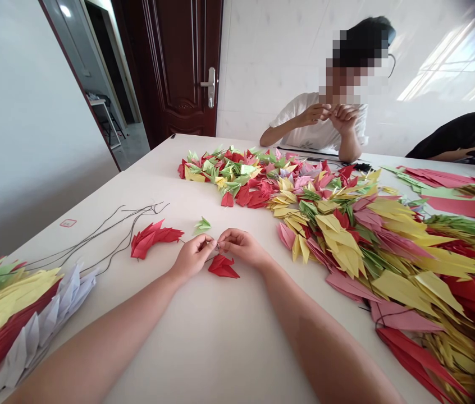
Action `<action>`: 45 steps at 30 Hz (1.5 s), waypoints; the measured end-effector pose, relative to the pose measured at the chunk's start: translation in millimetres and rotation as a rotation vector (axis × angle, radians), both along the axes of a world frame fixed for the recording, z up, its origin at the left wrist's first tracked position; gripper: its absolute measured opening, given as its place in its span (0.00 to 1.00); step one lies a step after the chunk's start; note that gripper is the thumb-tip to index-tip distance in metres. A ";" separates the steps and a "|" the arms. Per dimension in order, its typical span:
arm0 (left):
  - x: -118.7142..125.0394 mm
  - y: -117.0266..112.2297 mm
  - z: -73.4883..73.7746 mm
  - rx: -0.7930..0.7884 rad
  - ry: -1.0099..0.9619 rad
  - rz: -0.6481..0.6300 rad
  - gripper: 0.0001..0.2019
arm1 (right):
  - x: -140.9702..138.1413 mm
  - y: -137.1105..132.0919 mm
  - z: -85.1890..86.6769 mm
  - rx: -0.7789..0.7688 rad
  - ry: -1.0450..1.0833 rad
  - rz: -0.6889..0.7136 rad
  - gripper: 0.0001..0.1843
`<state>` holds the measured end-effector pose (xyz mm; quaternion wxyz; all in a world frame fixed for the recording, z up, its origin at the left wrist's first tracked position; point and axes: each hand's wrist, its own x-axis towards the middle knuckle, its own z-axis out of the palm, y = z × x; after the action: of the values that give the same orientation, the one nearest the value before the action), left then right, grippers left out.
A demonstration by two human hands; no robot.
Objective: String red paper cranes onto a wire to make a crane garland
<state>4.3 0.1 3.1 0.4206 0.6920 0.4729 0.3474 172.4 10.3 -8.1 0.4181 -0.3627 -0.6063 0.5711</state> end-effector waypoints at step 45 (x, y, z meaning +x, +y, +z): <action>0.3 -0.2 0.1 -0.080 -0.057 -0.023 0.17 | -1.6 -1.7 3.4 0.010 -0.081 -0.067 0.11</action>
<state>4.6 -0.1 3.1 0.4650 0.6700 0.4661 0.3429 170.8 8.6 -4.7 0.4141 -0.4035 -0.6131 0.5384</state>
